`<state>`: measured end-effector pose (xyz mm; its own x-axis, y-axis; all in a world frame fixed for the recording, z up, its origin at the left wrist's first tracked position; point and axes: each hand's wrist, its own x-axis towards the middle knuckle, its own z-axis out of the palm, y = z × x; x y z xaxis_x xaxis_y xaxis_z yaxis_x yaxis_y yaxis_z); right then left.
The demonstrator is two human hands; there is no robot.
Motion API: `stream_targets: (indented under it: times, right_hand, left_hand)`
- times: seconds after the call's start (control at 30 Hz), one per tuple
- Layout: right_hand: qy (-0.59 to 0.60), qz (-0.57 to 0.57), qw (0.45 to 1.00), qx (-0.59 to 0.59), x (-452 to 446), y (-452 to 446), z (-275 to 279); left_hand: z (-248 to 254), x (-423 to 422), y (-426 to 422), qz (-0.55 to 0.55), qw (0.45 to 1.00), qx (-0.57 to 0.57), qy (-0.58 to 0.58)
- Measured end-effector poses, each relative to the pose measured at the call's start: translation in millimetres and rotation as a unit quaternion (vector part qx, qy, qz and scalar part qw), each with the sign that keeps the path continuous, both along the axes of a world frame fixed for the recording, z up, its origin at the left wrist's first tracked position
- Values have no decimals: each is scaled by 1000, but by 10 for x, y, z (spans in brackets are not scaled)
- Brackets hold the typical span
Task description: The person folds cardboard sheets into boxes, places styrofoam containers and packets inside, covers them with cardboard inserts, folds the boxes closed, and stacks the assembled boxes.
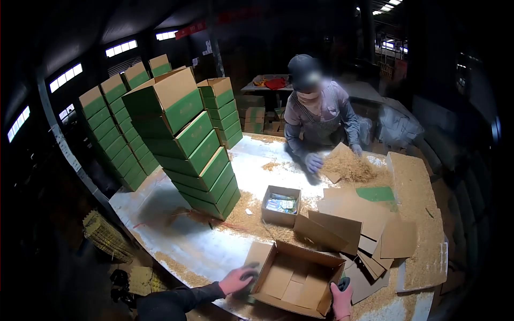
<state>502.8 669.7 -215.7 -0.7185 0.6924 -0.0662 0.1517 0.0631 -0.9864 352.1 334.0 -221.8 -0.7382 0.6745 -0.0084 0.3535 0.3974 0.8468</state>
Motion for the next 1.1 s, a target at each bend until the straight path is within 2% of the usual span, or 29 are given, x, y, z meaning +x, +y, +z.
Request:
stream_targets:
  times: [0.03,0.07,0.1,0.13,0.17,0.2,0.23,0.27,0.3,0.33,0.37,0.4,0.43,0.47,0.5,0.53,0.57,0.63,0.67,0.73,0.77,0.8,0.9,0.93,0.97,1.0,1.03,1.07,1.1]
  right_hand:
    - [-14,-7,999,48,41,-42,30]
    - [-26,17,999,12,43,-15,32]
    - [-40,41,998,-23,27,52,81]
    - [-114,115,987,4,84,207,385]
    - [-68,114,991,23,207,489,225]
    - [5,41,995,95,389,764,238]
    - [-10,-42,992,116,619,1124,208]
    - [17,-158,978,132,921,1532,17]
    - [-20,-253,945,206,1269,1922,0]
    - [-65,-354,899,250,1670,2340,-181]
    - [-117,-440,845,279,2012,2658,-351]
    - [-238,-493,770,328,2468,3073,-812]
    - [-225,-524,776,271,2628,3193,-731]
    - [-274,-564,730,272,2807,3379,-935]
    - [-325,-590,711,200,2931,3514,-1120]
    - [-278,-610,726,156,2980,3599,-1222]
    - [-223,-620,743,114,2998,3706,-1362]
    - [-334,-542,738,223,3165,4132,-2198]
    - [-335,-503,780,162,2983,4213,-2146]
    - [-295,-520,796,93,2419,4127,-1669]
    - [-325,-527,784,41,2152,4017,-1301]
    - [-333,-537,775,18,1991,3885,-1332]
    - [-389,-527,756,-22,1523,3550,-1502]
    - [-394,-557,730,-21,1404,3542,-1542]
    - [-425,-546,721,-22,1418,3593,-1644]
    - [-407,-534,739,-57,1399,3565,-1455]
    - [-383,-556,737,-26,1338,3480,-1233]
    - [-329,-599,724,95,1379,3582,-1581]
    - [-139,-587,796,49,1412,3586,-1522]
  left_hand:
    - [417,-32,351,133,963,151,-182]
    - [302,-177,569,140,966,162,-147]
    - [403,-205,851,142,984,-65,-86]
    - [332,-160,990,181,974,-134,-1]
    - [253,-147,1197,211,953,-197,90]
    - [246,-154,1243,239,951,-184,72]
    - [253,-181,1139,251,949,-183,53]
    - [19,-252,982,253,954,-148,67]
    - [33,-255,924,248,964,-68,59]
    - [-39,-329,872,246,966,14,-77]
    - [-2,-352,871,251,963,-18,-94]
    - [-111,-452,801,254,962,-31,-97]
    - [124,-334,1003,255,963,-46,-71]
    - [42,-395,972,279,955,-51,-84]
    - [-20,-489,890,272,956,-89,-62]
    - [7,-515,866,271,955,-111,-48]
    - [-6,-514,836,274,956,-81,-67]
    - [95,-443,922,274,955,-84,-81]
    - [52,-490,858,262,957,-79,-94]
    - [113,-404,944,278,952,-89,-90]
    - [169,-372,1005,286,950,-92,-85]
    - [239,-275,1108,342,930,-119,-58]
    - [252,-257,1087,320,938,-94,-91]
    - [32,-345,906,358,929,-69,-63]
    - [-29,-392,850,339,935,-89,-50]
    - [-24,-385,885,299,949,-68,-68]
    - [20,-361,951,270,959,-40,-80]
    - [13,-342,986,251,965,-25,-72]
    - [-15,-363,967,239,969,-15,-61]
